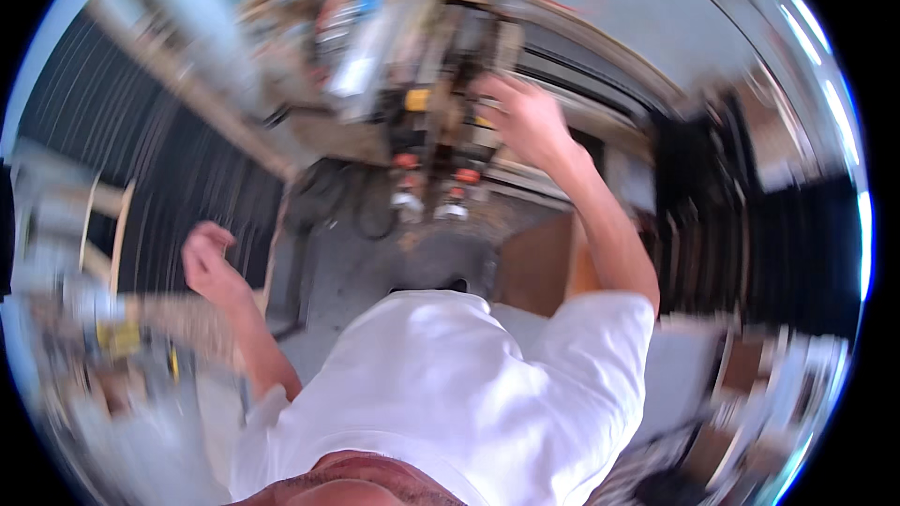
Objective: The person repeatedly picks up small wooden frames from a conveyor belt, places them into a machine jig, and removes them after processing. The frames are then placed back onto the belt. The cycle continues throughout the clip.
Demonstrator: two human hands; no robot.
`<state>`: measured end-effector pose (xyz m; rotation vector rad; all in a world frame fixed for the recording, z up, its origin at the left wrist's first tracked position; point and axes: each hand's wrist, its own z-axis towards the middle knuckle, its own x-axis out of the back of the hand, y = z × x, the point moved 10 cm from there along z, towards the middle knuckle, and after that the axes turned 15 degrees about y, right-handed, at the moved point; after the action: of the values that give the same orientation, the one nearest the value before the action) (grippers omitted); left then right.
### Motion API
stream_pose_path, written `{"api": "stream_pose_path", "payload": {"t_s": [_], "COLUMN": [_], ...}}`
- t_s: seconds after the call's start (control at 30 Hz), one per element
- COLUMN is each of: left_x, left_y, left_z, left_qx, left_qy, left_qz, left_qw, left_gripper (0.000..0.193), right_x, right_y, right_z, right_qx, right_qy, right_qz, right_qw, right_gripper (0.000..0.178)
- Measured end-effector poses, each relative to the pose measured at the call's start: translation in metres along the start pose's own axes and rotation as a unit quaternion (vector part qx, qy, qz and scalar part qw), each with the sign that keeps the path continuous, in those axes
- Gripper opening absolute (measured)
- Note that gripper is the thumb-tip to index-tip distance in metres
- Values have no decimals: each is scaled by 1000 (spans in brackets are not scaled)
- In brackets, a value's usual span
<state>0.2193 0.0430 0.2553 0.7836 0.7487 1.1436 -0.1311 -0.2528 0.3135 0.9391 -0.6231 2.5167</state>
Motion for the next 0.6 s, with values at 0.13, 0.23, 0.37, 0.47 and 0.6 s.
{"api": "stream_pose_path", "payload": {"t_s": [0.13,0.23,0.37,0.47,0.6], "left_x": [-129,-185,-234,-259,-296], "left_y": [-128,-134,-125,-128,-121], "left_z": [-158,-245,-304,-324,-364], "left_qx": [317,343,324,314,307], "left_qy": [-220,-382,-493,-519,-556], "left_qz": [-49,-12,-13,-15,-22], "left_qw": [921,858,808,795,772], "left_gripper": [16,20,23,24,25], "right_x": [116,240,394,511,605], "right_y": [-8,5,-17,37,76], "right_z": [37,39,0,-57,-117], "right_qx": [92,-13,-63,-251,-266], "right_qy": [8,67,161,104,107], "right_qz": [-245,-364,-622,-686,-631], "right_qw": [965,929,764,675,721], "right_gripper": [36,30,30,34,38]}}
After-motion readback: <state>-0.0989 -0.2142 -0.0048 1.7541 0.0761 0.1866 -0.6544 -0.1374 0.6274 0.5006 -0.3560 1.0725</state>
